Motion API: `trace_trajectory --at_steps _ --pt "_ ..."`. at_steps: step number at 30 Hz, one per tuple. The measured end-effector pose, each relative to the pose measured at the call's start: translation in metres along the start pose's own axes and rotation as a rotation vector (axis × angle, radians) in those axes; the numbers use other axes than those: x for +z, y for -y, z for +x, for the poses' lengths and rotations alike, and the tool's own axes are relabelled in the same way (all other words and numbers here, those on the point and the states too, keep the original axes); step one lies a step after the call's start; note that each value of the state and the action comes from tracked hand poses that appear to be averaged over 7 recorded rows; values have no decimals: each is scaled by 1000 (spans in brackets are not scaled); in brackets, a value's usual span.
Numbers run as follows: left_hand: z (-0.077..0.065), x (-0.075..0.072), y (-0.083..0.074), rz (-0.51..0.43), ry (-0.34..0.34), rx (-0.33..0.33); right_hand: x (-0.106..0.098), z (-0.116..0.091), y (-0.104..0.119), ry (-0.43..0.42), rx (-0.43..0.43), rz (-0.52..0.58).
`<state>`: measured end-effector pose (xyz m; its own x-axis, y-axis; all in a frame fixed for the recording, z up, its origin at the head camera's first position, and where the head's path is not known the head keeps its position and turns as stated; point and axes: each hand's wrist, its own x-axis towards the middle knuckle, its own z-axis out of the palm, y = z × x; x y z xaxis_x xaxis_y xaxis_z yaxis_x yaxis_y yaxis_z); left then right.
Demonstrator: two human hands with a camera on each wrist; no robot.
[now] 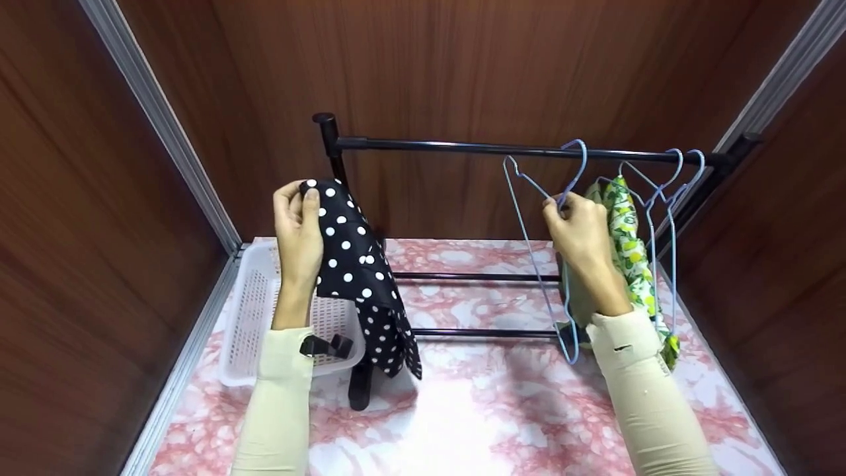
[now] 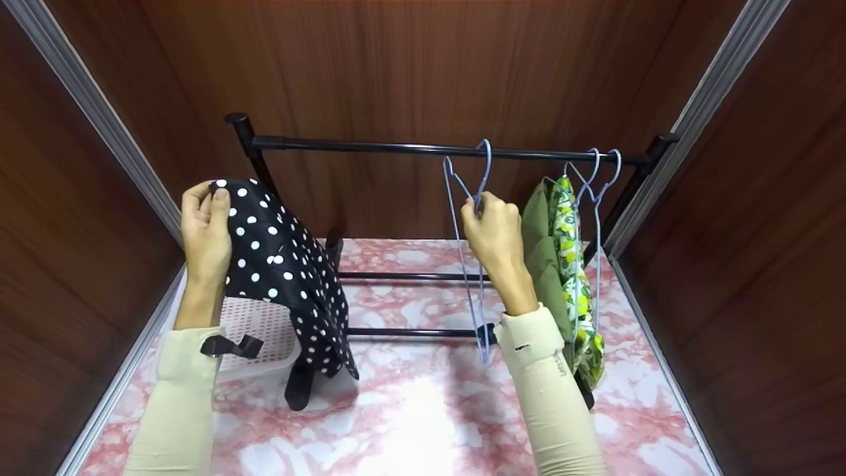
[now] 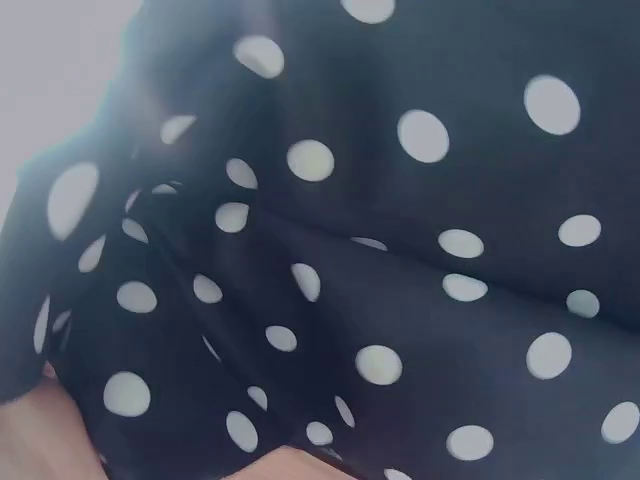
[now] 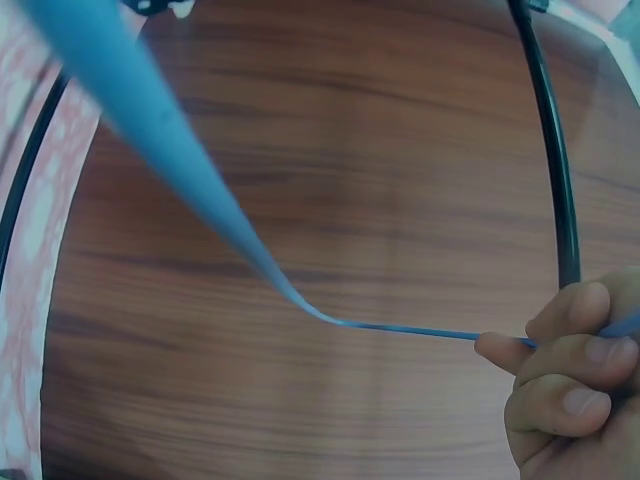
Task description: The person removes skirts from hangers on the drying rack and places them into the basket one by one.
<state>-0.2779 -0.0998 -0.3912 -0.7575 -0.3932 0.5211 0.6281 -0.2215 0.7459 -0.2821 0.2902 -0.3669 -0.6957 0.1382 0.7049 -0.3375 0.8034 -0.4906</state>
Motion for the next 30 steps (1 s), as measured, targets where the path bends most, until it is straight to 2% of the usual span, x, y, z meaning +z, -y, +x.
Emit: trace_trajectory --at_steps 5,10,12,13,15,17,19,22,25,30 --pt "-2 8 -13 97 52 7 1 1 2 -3 -16 -2" --pt "0 11 -17 167 102 84 3 -1 3 4 -15 -15" --pt "1 10 -17 188 125 87 4 -2 3 9 -13 -14" --pt "1 9 -17 193 139 78 4 -3 3 13 -12 -14" --pt "0 7 -18 170 181 2 4 -3 3 13 -16 -13" --pt "-1 6 -20 115 232 -88 4 -3 3 11 -17 -9" --pt "-3 5 -22 53 278 -150 5 -2 4 8 -22 -5" --pt "-2 4 -24 -4 312 -172 6 -2 5 12 -28 2" --pt "0 2 -24 -27 298 -177 8 -2 7 19 -35 2" --pt "6 -3 -25 -32 194 -251 10 -1 13 28 -46 7"
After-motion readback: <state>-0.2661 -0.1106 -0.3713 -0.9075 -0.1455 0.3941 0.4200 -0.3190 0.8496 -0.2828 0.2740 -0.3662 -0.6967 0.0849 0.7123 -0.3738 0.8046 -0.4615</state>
